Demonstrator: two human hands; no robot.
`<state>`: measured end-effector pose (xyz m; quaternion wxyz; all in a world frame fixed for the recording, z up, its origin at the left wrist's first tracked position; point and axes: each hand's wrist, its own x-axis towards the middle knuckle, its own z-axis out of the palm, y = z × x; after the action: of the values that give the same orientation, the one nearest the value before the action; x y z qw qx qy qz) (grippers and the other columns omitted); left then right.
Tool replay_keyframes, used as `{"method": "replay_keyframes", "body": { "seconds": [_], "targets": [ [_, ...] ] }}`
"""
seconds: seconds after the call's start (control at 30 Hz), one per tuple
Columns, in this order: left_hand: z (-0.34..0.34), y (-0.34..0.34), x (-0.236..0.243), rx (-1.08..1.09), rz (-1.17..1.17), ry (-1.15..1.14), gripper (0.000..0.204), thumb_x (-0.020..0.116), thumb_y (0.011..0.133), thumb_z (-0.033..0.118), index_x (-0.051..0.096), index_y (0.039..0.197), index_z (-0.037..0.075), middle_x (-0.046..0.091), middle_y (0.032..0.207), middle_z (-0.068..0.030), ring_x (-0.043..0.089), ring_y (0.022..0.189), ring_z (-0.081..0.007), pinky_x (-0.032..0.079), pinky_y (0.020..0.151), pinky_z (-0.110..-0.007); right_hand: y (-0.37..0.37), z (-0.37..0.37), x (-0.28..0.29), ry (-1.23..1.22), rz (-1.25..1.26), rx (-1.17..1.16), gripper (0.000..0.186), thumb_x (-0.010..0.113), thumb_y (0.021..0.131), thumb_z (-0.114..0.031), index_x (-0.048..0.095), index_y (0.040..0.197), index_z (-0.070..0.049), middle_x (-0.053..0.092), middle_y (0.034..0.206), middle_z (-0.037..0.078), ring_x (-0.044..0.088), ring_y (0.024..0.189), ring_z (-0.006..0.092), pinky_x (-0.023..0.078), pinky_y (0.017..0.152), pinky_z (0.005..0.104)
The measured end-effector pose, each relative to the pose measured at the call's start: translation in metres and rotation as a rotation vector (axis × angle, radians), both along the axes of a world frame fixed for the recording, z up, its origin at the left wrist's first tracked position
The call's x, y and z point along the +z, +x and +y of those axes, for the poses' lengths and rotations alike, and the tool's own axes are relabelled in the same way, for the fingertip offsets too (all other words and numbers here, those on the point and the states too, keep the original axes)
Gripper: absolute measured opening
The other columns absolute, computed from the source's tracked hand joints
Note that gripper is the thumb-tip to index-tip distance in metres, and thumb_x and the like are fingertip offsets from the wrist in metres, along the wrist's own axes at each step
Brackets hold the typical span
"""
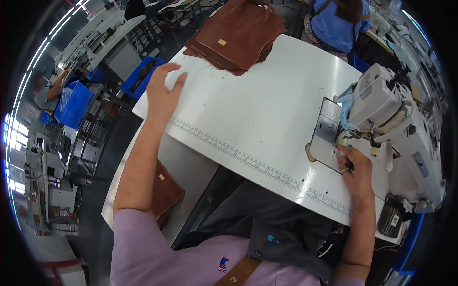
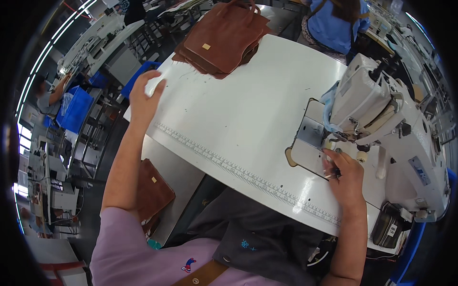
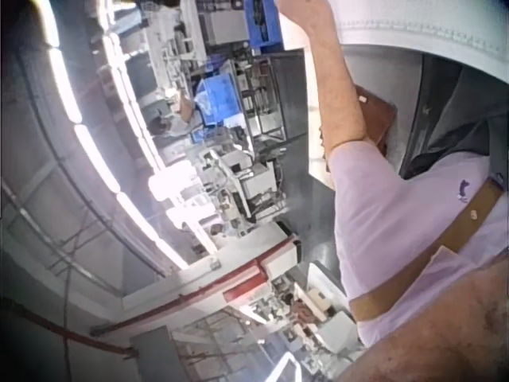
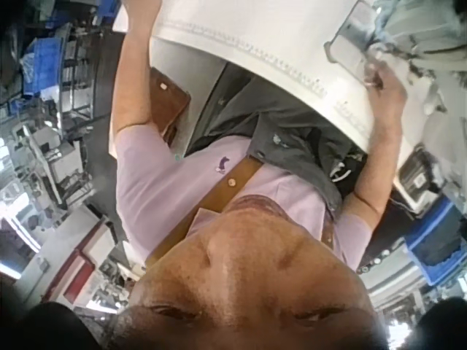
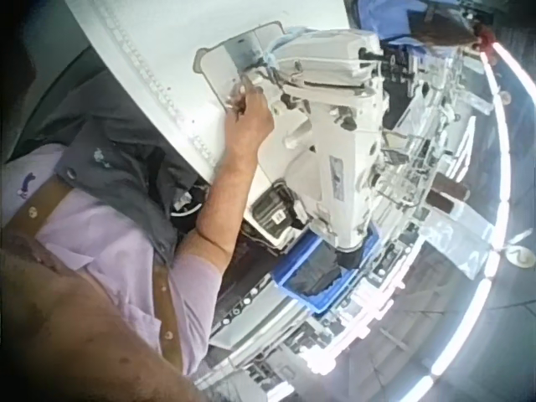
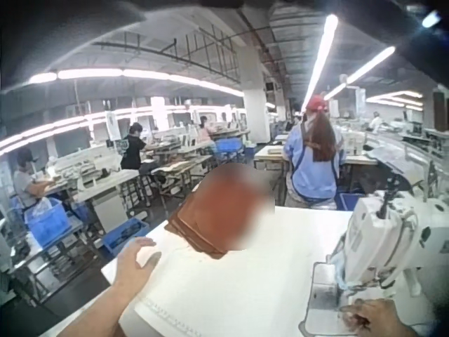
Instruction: The person sews the edges of brown fabric tote bags using an industrial sewing machine. They guide the fabric under the needle, stitch along the seams, and trim excess threads with scissors. The finished bags are stacked on the table.
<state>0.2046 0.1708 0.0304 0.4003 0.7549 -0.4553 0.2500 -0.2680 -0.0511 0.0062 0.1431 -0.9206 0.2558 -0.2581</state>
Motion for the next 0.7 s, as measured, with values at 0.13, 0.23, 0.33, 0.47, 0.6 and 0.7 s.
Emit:
{"method": "replay_keyframes", "body": {
  "seconds": [0.13, 0.23, 0.33, 0.47, 0.6, 0.7],
  "targets": [
    [-0.135, -0.024, 0.016, -0.193, 0.011, 0.047, 0.048, 0.083, 0.086, 0.038, 0.069, 0.118, 0.005, 0.067, 0.128, -0.0132, 0.064, 0.120, -0.0314, 0.049, 0.102, -0.044, 0.000, -0.001, 0.004, 0.003, 0.021, -0.009, 0.037, 0.077, 0.081, 0.002, 0.074, 0.115, -0.013, 0.064, 0.079, 0.009, 0.065, 0.064, 0.0253, 0.051, 0.059, 0.0365],
    [-0.206, -0.037, 0.016, -0.098, -0.085, 0.110, 0.070, 0.080, 0.086, 0.049, 0.060, 0.134, 0.002, 0.053, 0.148, -0.0186, 0.052, 0.136, -0.0354, 0.039, 0.114, -0.052, 0.004, 0.000, 0.006, 0.019, 0.008, 0.001, 0.036, 0.077, 0.082, 0.001, 0.074, 0.115, -0.014, 0.065, 0.079, 0.007, 0.065, 0.064, 0.0242, 0.052, 0.061, 0.0354],
    [-0.260, -0.046, 0.011, 0.014, -0.096, 0.174, 0.085, 0.076, 0.089, 0.051, 0.045, 0.148, -0.002, 0.038, 0.161, -0.0228, 0.038, 0.149, -0.0378, 0.028, 0.121, -0.057, 0.002, -0.003, 0.002, 0.014, 0.015, -0.004, 0.032, 0.078, 0.085, -0.003, 0.074, 0.115, -0.015, 0.066, 0.078, 0.005, 0.067, 0.065, 0.0226, 0.053, 0.062, 0.0355],
    [-0.299, -0.038, -0.001, 0.185, -0.080, 0.254, 0.088, 0.070, 0.095, 0.046, 0.031, 0.156, -0.006, 0.032, 0.165, -0.0254, 0.031, 0.154, -0.0386, 0.022, 0.124, -0.062, 0.000, -0.003, -0.001, 0.042, 0.036, -0.020, 0.029, 0.079, 0.088, -0.010, 0.075, 0.115, -0.019, 0.073, 0.084, 0.002, 0.071, 0.071, 0.0227, 0.054, 0.065, 0.0373],
    [-0.310, -0.028, -0.003, 0.128, 0.026, 0.240, 0.078, 0.060, 0.103, 0.040, 0.030, 0.158, -0.006, 0.033, 0.164, -0.0271, 0.032, 0.154, -0.0384, 0.028, 0.121, -0.065, -0.002, -0.003, -0.001, -0.033, 0.078, -0.026, 0.024, 0.079, 0.089, -0.013, 0.076, 0.112, -0.018, 0.077, 0.094, 0.001, 0.073, 0.077, 0.0251, 0.057, 0.067, 0.0399],
    [-0.312, -0.008, 0.009, 0.007, 0.167, 0.173, 0.064, 0.049, 0.107, 0.040, 0.043, 0.151, -0.007, 0.049, 0.152, -0.0306, 0.044, 0.146, -0.0413, 0.036, 0.118, -0.060, -0.002, -0.004, 0.001, -0.021, 0.056, -0.008, 0.023, 0.079, 0.088, -0.013, 0.076, 0.112, -0.016, 0.077, 0.097, 0.003, 0.073, 0.078, 0.0271, 0.057, 0.068, 0.0403]
  ]
}}
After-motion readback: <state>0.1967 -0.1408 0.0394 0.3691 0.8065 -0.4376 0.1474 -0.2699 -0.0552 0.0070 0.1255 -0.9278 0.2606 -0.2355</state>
